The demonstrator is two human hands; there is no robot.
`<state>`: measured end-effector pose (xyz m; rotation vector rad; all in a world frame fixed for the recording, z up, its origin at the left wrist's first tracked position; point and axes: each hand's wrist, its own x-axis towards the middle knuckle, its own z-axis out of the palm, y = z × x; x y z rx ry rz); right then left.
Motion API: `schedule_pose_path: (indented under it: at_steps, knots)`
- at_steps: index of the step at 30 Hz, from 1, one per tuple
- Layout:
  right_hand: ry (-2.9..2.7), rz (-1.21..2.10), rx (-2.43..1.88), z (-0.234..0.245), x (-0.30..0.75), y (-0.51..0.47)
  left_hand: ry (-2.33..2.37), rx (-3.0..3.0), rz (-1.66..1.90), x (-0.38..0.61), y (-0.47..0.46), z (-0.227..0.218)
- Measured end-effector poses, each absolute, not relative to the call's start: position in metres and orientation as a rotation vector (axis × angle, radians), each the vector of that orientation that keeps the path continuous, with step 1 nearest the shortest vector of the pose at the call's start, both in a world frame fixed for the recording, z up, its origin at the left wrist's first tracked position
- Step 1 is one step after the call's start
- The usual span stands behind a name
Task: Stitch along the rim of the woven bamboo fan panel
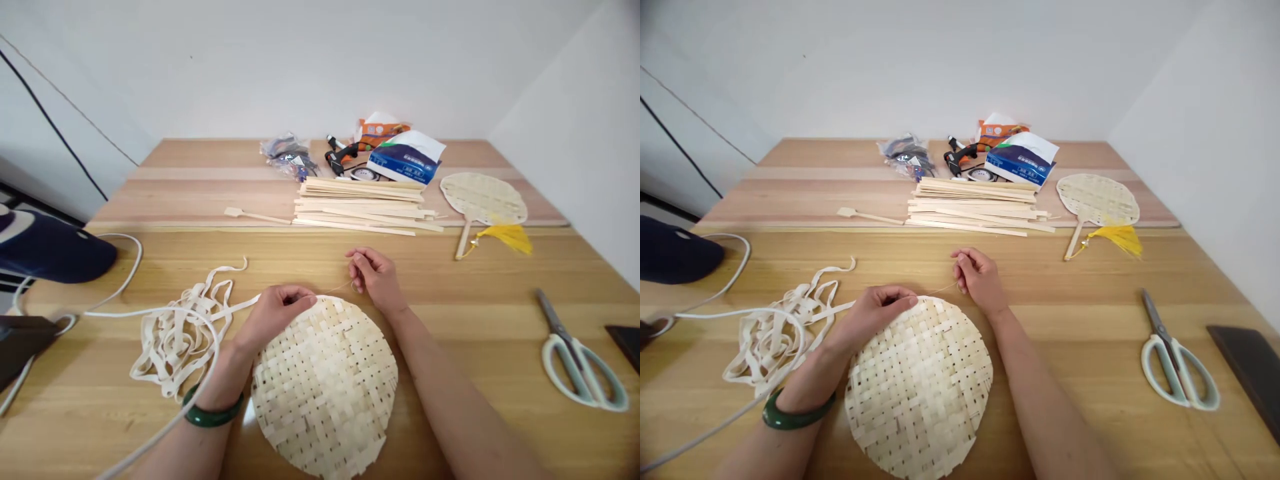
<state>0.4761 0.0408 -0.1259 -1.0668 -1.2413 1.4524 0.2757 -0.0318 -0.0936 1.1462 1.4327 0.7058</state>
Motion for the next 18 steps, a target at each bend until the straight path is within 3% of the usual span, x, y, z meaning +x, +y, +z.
schedule_pose_path:
  at_steps: [18]
  knots:
    - [-1.283, 1.495, -1.023, -0.1214, 0.4826, 0.0391, 1.445, 1.241, 0.733, 0.2799, -0.0356, -0.0928]
